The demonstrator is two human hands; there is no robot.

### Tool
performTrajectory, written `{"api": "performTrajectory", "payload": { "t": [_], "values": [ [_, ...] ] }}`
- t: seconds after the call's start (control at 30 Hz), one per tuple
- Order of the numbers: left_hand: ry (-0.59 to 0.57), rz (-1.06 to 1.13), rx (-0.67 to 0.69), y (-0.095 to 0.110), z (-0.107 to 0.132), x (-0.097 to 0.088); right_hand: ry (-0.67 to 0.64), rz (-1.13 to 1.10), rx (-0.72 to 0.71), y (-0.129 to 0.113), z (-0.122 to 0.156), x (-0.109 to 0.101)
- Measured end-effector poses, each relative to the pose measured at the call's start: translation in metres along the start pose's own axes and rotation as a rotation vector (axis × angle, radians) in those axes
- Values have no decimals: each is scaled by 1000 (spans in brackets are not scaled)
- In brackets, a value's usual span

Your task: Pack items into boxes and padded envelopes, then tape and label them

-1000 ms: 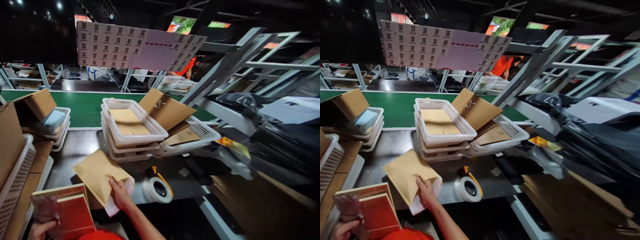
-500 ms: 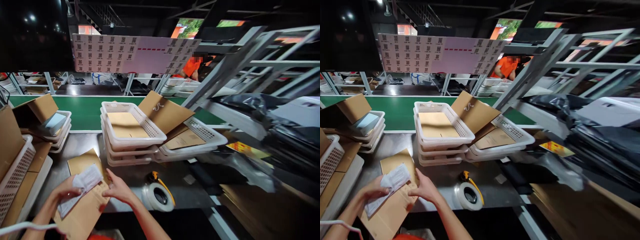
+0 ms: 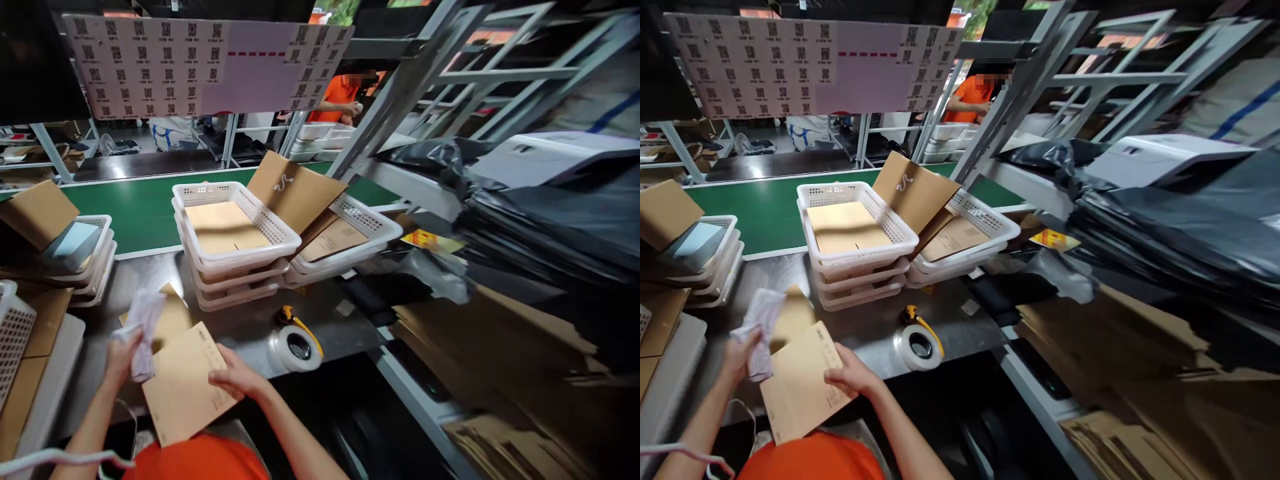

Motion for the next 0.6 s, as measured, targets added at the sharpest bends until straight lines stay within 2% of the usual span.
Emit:
{"api": "performTrajectory", "payload": {
  "t": [0.1, 0.17, 0.23, 0.27, 0.33, 0.4, 0.43, 0.47, 0.57, 0.6],
  "values": [
    [227, -130, -97, -12, -12, -63, 48, -116, -1, 9, 14, -20],
    [297, -349, -184, -31, -17, -100, 76, -185, 1, 11, 26, -35],
    [272, -554, -246, -53, -19, -118, 110, -243, 6, 10, 38, -50],
    [267, -644, -240, -61, -17, -119, 127, -260, 10, 10, 44, -56],
    [340, -814, -115, -71, -8, -105, 162, -288, 29, 13, 56, -65],
    [449, -1007, 120, -70, 8, -75, 200, -339, 79, 23, 67, -67],
    [412, -1083, 230, -69, 16, -55, 218, -371, 112, 31, 72, -65],
    [276, -1132, 322, -67, 23, -34, 236, -405, 148, 40, 77, -62],
    [-384, -1140, 467, -69, 41, 27, 273, -472, 247, 70, 88, -46],
    [-531, -1125, 489, -70, 45, 42, 282, -485, 278, 80, 90, -40]
  ]
}}
Point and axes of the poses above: each hand's wrist, its own z-axis away from the middle knuckle, its own x-axis out of the palm, y = z × x, the point moved 2 cm from there along -z, towards the middle knuckle, and after that the axes turned 12 degrees about z, right-handed, at the moved point
